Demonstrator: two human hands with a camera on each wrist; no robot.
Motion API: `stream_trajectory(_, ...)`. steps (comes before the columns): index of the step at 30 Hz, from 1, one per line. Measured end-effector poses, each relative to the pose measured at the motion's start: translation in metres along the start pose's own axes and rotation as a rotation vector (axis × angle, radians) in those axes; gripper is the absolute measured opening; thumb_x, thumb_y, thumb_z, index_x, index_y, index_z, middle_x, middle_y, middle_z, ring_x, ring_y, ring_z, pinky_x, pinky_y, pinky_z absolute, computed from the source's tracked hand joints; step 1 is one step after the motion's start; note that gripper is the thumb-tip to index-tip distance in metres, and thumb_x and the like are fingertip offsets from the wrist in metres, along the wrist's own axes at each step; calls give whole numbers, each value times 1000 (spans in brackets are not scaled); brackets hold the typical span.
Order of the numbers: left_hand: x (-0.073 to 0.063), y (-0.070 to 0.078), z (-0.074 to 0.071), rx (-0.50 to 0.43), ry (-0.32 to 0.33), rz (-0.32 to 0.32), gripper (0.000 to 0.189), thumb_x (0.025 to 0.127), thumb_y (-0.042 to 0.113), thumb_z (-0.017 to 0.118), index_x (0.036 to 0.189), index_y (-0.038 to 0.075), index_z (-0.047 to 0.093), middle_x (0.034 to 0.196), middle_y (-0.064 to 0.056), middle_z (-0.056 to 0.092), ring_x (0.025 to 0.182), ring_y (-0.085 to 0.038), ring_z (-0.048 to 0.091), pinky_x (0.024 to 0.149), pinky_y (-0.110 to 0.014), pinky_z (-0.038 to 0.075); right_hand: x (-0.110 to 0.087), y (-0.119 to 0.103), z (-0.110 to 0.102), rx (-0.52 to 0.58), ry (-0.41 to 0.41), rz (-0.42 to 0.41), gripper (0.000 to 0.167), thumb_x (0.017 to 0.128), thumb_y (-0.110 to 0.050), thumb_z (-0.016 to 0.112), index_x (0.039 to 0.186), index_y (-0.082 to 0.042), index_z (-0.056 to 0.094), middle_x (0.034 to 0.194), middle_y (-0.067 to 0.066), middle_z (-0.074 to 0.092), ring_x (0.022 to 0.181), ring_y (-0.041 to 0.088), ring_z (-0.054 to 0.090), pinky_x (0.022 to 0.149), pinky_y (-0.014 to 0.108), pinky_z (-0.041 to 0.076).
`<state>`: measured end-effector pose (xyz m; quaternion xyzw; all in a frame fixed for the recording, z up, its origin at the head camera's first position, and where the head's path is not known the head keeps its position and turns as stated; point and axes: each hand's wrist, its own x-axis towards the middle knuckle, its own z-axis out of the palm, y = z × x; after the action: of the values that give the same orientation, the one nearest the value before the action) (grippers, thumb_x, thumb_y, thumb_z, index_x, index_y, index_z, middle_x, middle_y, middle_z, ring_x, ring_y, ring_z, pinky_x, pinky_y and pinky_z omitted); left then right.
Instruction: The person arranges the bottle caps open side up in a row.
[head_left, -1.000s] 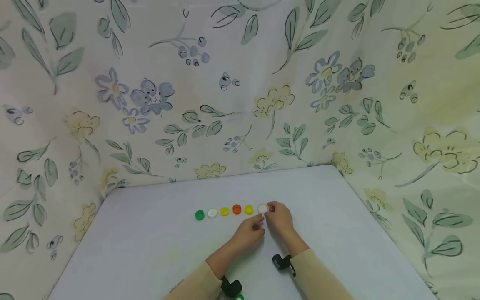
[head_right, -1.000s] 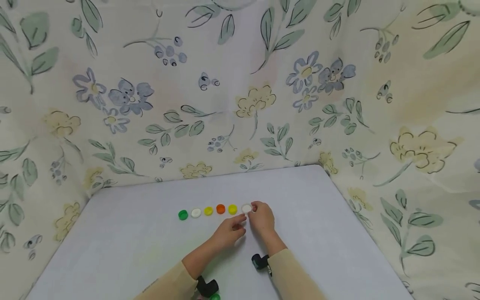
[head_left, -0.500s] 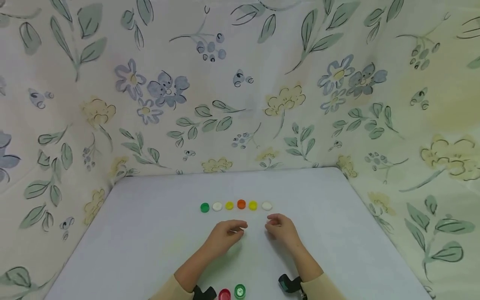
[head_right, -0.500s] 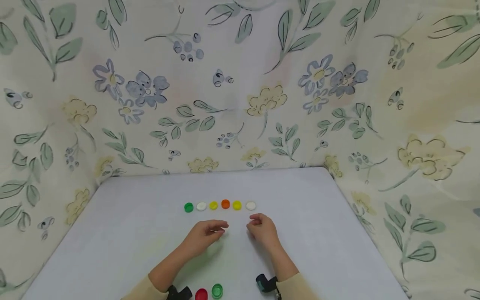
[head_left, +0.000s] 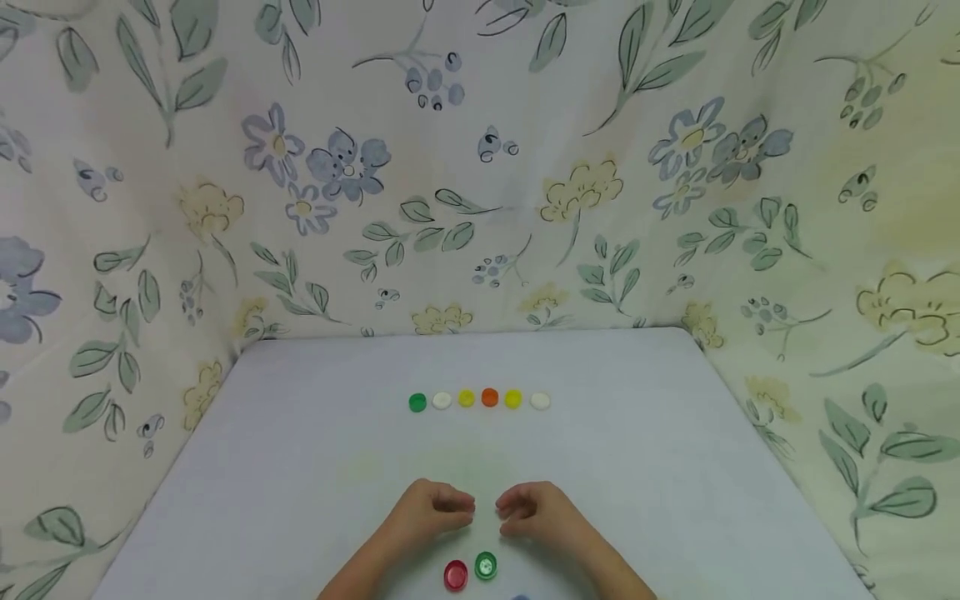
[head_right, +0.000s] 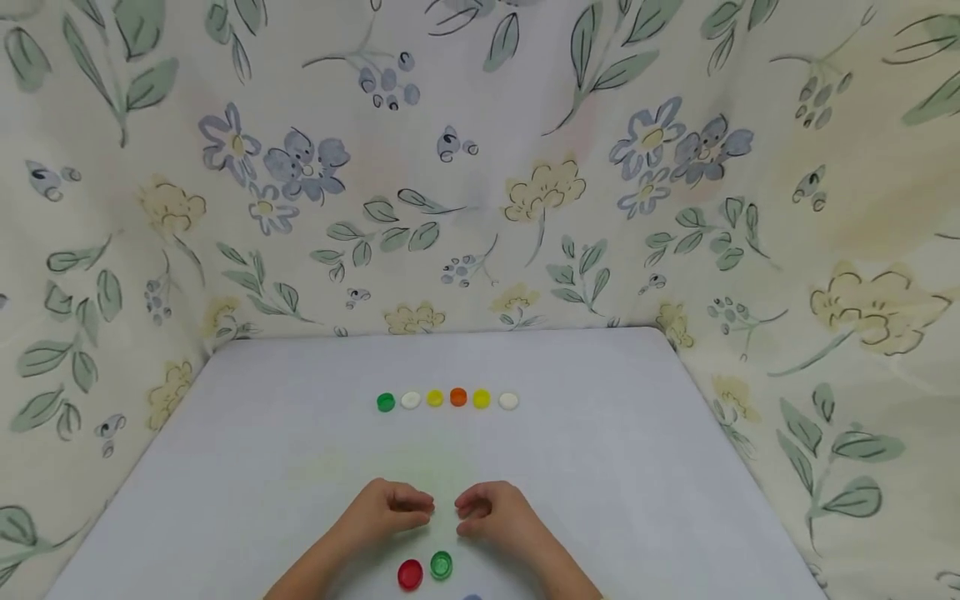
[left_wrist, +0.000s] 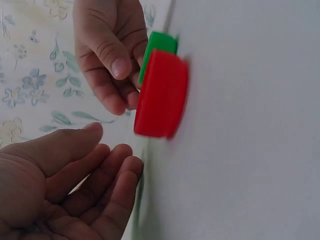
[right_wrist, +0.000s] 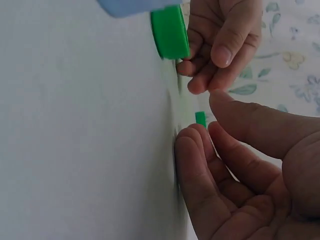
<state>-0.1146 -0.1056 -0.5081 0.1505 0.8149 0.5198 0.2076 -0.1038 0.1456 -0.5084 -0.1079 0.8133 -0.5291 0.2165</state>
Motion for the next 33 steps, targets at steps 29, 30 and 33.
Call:
stream_trajectory(29,-28,1,19,-24,-134,-19,20,84,2,78,100,12,74,87,2,65,77,-16,60,70,-29,51,-23,-11,38,-95,-40,-19,16,80,0,80,89,-13,75,73,-7,63,65,9,57,62,26,50)
stream_trajectory(30,-27,1,19,-23,-134,-12,19,84,1,78,99,12,75,86,2,65,76,-16,60,69,-29,51,-23,-12,37,-98,-37,-18,16,80,0,80,89,-13,75,73,-7,63,65,9,57,62,26,50)
stream_trajectory(33,-25,1,19,-13,-126,9,17,84,2,78,98,12,76,85,4,66,74,-14,61,68,-28,51,-22,-14,36,-113,-31,-38,15,81,-1,80,89,-12,75,73,-8,64,64,8,57,61,25,50)
